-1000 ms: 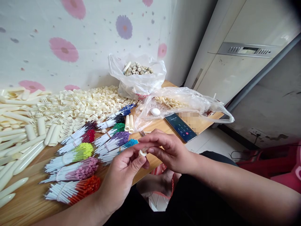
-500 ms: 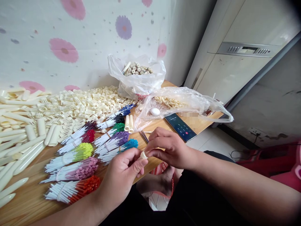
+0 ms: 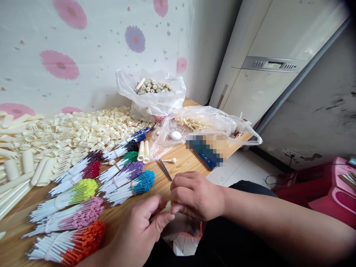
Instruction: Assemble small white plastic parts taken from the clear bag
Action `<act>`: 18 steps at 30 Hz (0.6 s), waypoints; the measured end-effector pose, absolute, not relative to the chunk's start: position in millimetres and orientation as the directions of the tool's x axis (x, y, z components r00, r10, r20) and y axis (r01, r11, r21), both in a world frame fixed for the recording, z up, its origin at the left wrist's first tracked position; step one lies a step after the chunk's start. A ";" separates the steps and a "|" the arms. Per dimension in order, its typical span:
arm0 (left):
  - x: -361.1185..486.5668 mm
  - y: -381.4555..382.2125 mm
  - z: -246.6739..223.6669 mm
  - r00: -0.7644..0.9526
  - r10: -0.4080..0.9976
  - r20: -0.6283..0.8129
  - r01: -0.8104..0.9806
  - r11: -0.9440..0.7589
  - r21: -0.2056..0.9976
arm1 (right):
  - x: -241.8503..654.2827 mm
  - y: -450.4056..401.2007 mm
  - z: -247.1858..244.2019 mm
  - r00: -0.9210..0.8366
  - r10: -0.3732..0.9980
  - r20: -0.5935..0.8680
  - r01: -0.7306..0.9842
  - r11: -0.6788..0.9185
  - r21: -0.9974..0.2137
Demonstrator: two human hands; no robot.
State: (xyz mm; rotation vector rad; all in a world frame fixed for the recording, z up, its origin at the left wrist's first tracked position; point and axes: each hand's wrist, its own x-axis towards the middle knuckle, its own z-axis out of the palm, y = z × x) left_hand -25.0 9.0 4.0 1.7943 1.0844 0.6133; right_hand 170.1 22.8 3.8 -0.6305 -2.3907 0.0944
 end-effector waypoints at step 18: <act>-24.5 12.2 -0.4 0.511 0.838 -0.194 0.384 -0.020 0.923 | 174.4 22.3 8.4 -0.662 0.573 0.484 0.423 0.818 -0.389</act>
